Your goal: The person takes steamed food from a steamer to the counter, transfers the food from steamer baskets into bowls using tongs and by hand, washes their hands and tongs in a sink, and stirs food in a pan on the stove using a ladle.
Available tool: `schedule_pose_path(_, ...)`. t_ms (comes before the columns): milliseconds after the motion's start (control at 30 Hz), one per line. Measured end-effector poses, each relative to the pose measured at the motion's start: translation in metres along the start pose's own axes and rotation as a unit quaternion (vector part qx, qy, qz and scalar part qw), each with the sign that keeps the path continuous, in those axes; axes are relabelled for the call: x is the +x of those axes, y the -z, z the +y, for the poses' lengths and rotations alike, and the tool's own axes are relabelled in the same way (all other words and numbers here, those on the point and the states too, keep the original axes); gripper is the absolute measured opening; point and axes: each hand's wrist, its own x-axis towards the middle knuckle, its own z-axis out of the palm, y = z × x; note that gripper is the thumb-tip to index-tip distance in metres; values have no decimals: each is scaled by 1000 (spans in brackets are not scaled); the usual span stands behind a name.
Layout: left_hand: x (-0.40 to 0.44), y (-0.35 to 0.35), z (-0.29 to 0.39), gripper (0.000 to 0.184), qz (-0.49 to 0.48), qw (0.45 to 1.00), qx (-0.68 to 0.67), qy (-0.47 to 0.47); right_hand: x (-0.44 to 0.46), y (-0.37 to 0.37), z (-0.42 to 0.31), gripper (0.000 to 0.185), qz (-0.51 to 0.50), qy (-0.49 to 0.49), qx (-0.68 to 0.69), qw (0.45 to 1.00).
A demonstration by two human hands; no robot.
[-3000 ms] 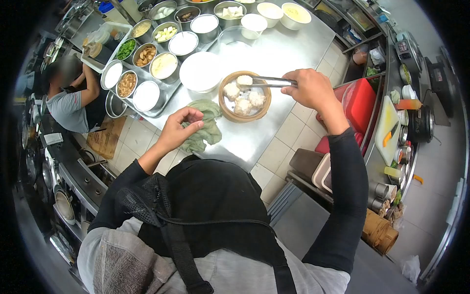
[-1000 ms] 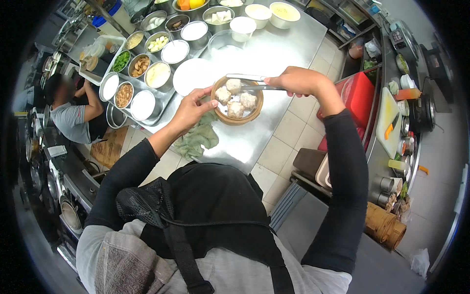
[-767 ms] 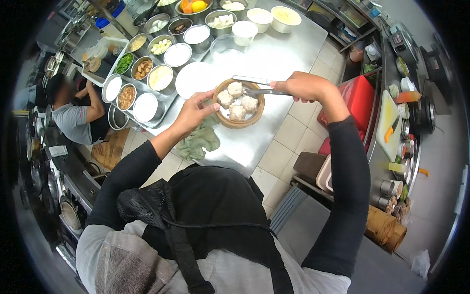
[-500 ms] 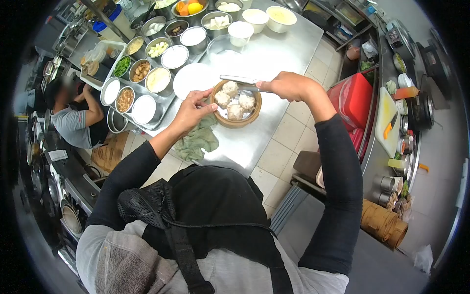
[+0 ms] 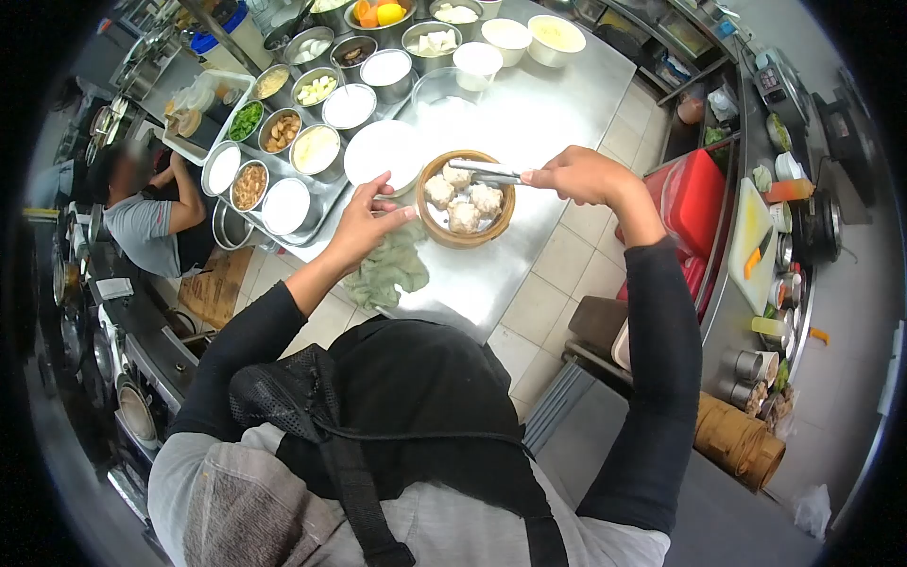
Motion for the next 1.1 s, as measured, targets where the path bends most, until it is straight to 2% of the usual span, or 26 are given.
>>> schedule_pose_path(133,-11,6,5,85,26,999,-31,-21,9,-14,-6,59,14,25,37,999)
schedule_pose_path(200,-21,14,9,83,44,998,-33,-32,6,-11,-6,49,12,-18,69,997)
schedule_pose_path(367,-46,41,-6,79,115,991,-17,-65,9,-19,7,40,19,-9,107,994)
schedule_pose_path(533,-73,52,-23,75,140,989,-25,-30,10,-24,18,36,28,24,133,990)
schedule_pose_path(700,-99,67,-45,73,191,978,-84,11,-17,2,38,39,42,46,222,973)
schedule_pose_path(733,-103,69,-47,73,192,978,-84,12,-24,8,34,27,73,48,243,966)
schedule_pose_path(767,-108,70,-48,73,207,974,-93,21,-19,12,38,27,72,48,242,966)
schedule_pose_path(900,-116,77,-56,73,253,964,-81,29,3,58,46,34,173,47,197,964)
schedule_pose_path(1033,-127,88,-61,72,273,959,-83,13,69,94,55,43,232,44,155,959)
schedule_pose_path(1100,-132,95,-66,71,302,952,-49,14,106,108,55,46,276,41,27,960)
